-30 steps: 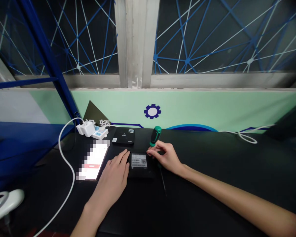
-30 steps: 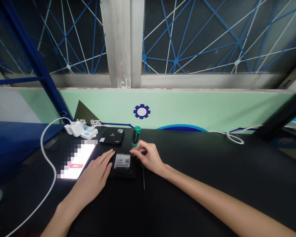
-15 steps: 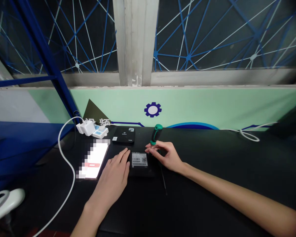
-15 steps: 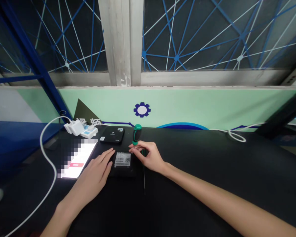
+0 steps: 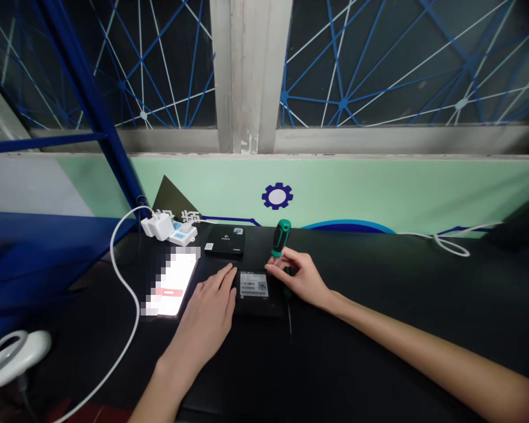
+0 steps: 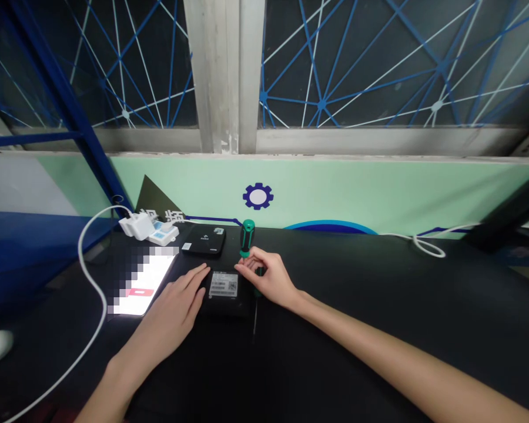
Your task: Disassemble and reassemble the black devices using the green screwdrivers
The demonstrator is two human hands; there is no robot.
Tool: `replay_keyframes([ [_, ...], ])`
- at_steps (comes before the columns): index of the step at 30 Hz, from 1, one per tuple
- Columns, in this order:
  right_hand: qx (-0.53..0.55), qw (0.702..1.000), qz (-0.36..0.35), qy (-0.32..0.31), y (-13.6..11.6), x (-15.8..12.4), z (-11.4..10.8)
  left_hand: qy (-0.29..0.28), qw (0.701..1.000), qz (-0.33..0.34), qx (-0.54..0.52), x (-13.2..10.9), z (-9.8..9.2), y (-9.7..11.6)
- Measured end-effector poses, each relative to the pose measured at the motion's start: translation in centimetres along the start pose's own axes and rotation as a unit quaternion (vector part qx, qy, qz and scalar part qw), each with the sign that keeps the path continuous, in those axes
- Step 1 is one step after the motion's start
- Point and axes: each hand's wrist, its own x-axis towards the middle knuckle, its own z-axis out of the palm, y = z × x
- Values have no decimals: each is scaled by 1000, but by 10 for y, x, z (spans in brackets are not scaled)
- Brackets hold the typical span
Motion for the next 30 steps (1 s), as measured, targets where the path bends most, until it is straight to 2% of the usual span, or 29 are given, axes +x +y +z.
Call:
replay_keyframes([
  [10, 43, 998, -5, -36, -8, -1, -3, -25, 1000, -5, 13, 2, -4, 2],
  [15, 36, 999, 15, -11, -6, 0, -2, -25, 1000, -5, 8, 2, -4, 3],
  [19, 34, 999, 13, -15, -3, 0, -1, -26, 1000, -6, 13, 2, -2, 2],
  [26, 29, 999, -18, -6, -6, -1, -2, -16, 1000, -5, 14, 2, 0, 1],
  [30, 31, 999, -28, -28, -7, -2, -4, -13, 1000, -6, 16, 1, 0, 1],
])
